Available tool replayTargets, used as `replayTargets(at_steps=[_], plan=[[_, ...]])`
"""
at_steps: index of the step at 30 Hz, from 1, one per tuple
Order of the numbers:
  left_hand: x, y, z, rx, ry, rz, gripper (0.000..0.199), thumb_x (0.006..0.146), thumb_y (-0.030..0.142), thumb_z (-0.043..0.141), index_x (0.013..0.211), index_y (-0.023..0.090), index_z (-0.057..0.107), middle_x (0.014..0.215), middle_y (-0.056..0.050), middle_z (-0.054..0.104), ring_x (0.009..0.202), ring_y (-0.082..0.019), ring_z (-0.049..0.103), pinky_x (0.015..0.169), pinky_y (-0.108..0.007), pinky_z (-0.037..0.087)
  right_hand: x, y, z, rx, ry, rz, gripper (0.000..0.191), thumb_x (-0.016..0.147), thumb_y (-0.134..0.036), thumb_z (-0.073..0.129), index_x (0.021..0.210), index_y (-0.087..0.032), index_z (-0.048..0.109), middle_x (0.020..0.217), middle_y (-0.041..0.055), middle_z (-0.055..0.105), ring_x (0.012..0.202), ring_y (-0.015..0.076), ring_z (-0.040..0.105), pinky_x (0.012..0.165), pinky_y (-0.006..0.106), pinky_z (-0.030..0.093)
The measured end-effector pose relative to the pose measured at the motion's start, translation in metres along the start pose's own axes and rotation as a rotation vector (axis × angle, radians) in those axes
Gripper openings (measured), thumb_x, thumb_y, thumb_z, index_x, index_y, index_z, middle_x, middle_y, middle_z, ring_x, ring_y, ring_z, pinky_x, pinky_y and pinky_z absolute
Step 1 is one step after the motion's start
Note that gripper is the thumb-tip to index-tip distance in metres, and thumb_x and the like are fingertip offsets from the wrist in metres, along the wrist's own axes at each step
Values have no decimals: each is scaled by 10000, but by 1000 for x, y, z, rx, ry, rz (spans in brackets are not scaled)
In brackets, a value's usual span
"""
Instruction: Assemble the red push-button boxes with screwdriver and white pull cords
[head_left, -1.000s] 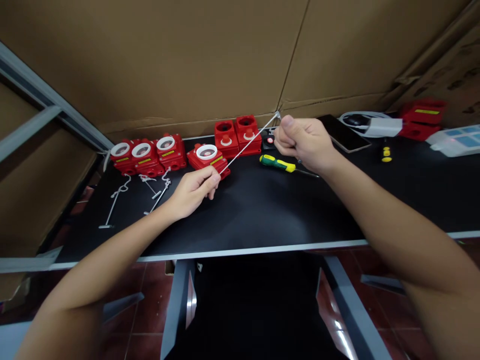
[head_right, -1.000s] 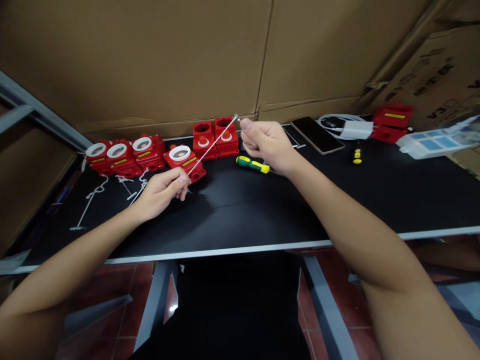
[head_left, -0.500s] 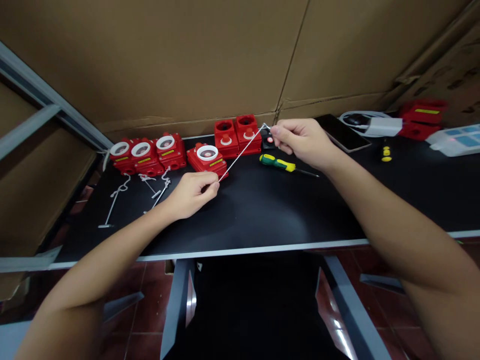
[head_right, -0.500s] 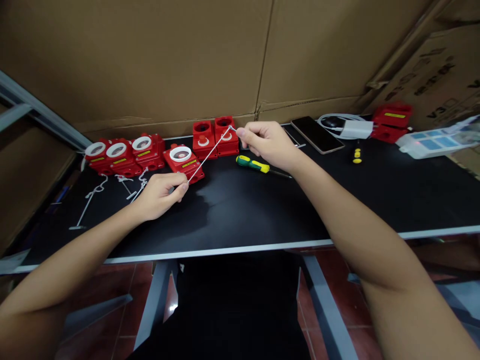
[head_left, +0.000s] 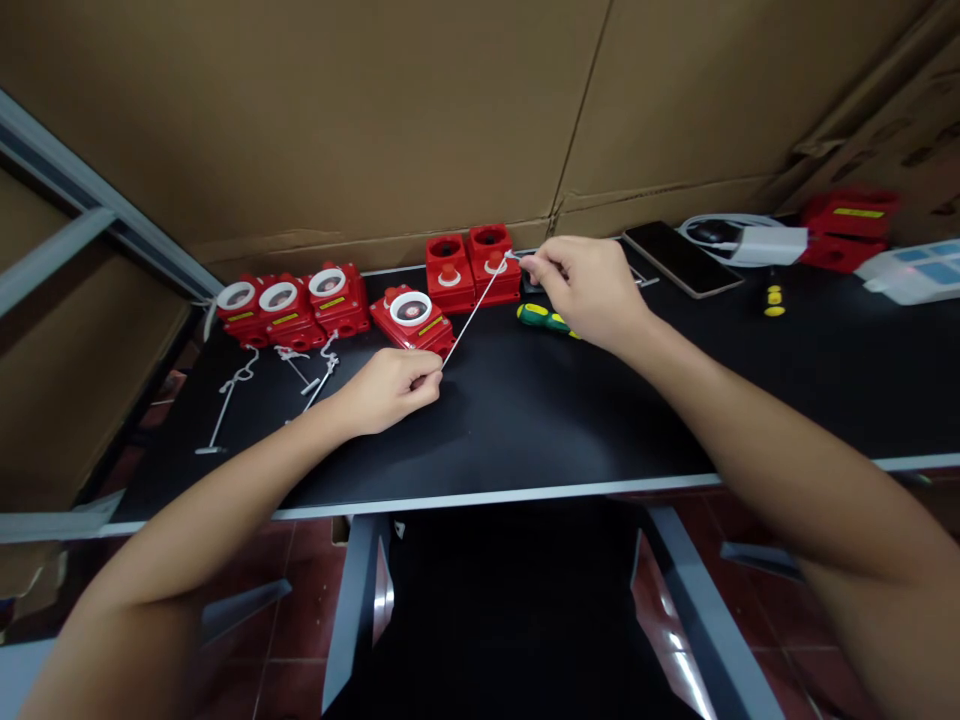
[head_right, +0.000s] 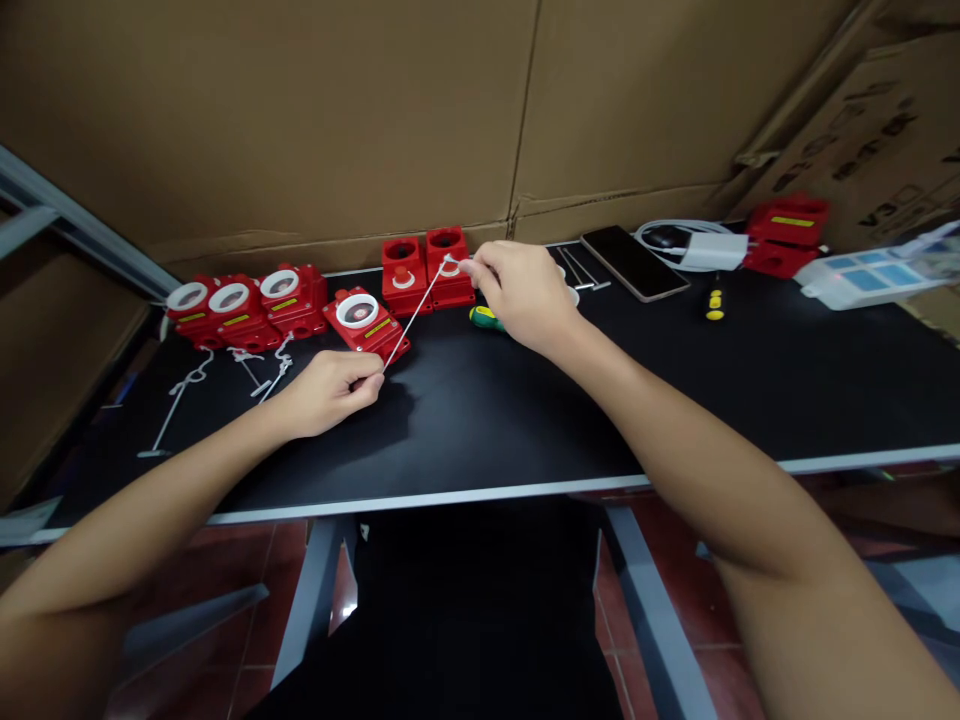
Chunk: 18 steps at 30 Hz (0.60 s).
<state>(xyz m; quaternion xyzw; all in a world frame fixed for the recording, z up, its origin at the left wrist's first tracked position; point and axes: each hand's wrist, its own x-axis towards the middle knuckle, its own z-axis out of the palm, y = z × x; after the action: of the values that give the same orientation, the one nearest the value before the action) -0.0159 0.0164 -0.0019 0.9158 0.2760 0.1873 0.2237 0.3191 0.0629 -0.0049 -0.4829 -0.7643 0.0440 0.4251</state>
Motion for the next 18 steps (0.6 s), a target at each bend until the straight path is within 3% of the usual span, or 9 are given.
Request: replayTargets(at_steps=[3, 6, 9, 11, 14, 18], plan=[[1, -3, 6, 30, -34, 1, 323, 1039, 176, 524, 781, 277, 359, 676, 64, 413, 598, -147, 403, 638, -305, 338, 3, -10, -1, 174, -69, 188, 526, 1205, -496, 737, 761, -254, 591, 685, -7, 530, 673, 181, 498, 723, 366, 402], [1, -6, 9, 58, -59, 11, 327, 1067, 180, 513, 798, 284, 360, 694, 56, 444, 617, -158, 440, 661, -308, 369, 5, -17, -2, 587, -204, 467, 605, 1176, -642, 790, 756, -260, 580, 629, -64, 386, 549, 113, 329, 546, 314, 301], [1, -7, 10, 86, -71, 29, 335, 1100, 199, 508, 808, 287, 371, 724, 39, 479, 653, -178, 468, 689, -323, 397, 4, -21, -2, 840, -241, 579, 584, 1106, -601, 911, 757, -258, 590, 627, -93, 338, 510, 71, 226, 468, 281, 223], [1, -6, 10, 99, -79, 44, 339, 1112, 210, 519, 807, 284, 394, 739, 30, 497, 667, -187, 477, 705, -330, 416, 2, -23, -2, 853, -208, 557, 607, 1074, -622, 938, 739, -260, 585, 613, -91, 347, 502, 66, 220, 449, 281, 208], [-1, -3, 10, 105, -82, 63, 317, 1123, 230, 543, 817, 268, 473, 766, 17, 548, 687, -192, 523, 724, -327, 446, -2, -31, -10, 744, -187, 401, 695, 1027, -838, 890, 753, -274, 591, 585, -79, 374, 485, 85, 263, 444, 303, 200], [-6, 5, 6, 94, -17, 43, 307, 1210, 330, 524, 931, 242, 614, 852, 1, 658, 713, -181, 607, 738, -305, 490, -10, -51, -27, 607, -263, 186, 803, 1000, -1053, 705, 795, -283, 609, 599, -47, 452, 523, 132, 382, 516, 334, 262]])
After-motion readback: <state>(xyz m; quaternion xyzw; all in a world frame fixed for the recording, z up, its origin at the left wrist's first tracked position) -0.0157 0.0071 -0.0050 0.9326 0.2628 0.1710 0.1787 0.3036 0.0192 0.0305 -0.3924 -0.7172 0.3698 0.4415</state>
